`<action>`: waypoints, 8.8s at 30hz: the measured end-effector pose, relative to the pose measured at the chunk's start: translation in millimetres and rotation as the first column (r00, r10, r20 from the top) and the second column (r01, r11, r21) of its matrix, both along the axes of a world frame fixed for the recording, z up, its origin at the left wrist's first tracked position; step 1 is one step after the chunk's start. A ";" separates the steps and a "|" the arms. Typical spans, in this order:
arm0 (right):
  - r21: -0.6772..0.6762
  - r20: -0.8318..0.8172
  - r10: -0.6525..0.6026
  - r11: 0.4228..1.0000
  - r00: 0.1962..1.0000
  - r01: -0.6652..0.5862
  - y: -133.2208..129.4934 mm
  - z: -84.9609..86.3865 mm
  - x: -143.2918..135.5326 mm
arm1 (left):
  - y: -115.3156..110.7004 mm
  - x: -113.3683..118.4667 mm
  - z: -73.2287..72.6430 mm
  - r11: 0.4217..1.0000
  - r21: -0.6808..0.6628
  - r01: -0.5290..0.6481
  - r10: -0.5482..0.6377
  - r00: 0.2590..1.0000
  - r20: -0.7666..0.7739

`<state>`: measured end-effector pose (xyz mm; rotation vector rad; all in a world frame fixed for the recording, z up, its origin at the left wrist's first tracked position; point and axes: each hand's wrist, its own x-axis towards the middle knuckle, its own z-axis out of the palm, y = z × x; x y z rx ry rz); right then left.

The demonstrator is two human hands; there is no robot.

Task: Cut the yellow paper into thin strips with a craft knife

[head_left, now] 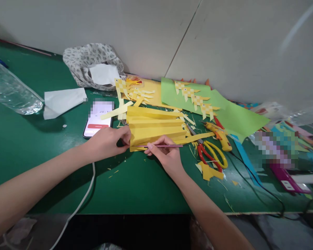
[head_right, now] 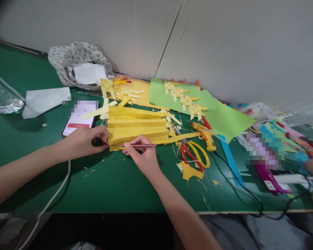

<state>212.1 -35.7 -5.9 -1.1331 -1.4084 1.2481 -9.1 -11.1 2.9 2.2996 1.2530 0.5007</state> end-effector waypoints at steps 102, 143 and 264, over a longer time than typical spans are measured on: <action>-0.016 -0.038 -0.184 0.983 0.982 0.184 26.7 -8.3 64.2 | -1.8 2.0 -4.8 0.992 0.123 -0.003 0.013 0.997 -0.081; 0.328 0.076 -0.254 0.920 0.964 0.216 10.9 19.1 74.9 | -6.9 2.3 -4.7 0.972 0.235 -0.009 0.035 0.994 -0.103; 0.415 0.597 -0.002 0.857 0.803 -0.306 -53.2 7.6 68.7 | -21.3 53.9 -9.0 0.911 0.399 0.101 -0.047 0.989 -0.141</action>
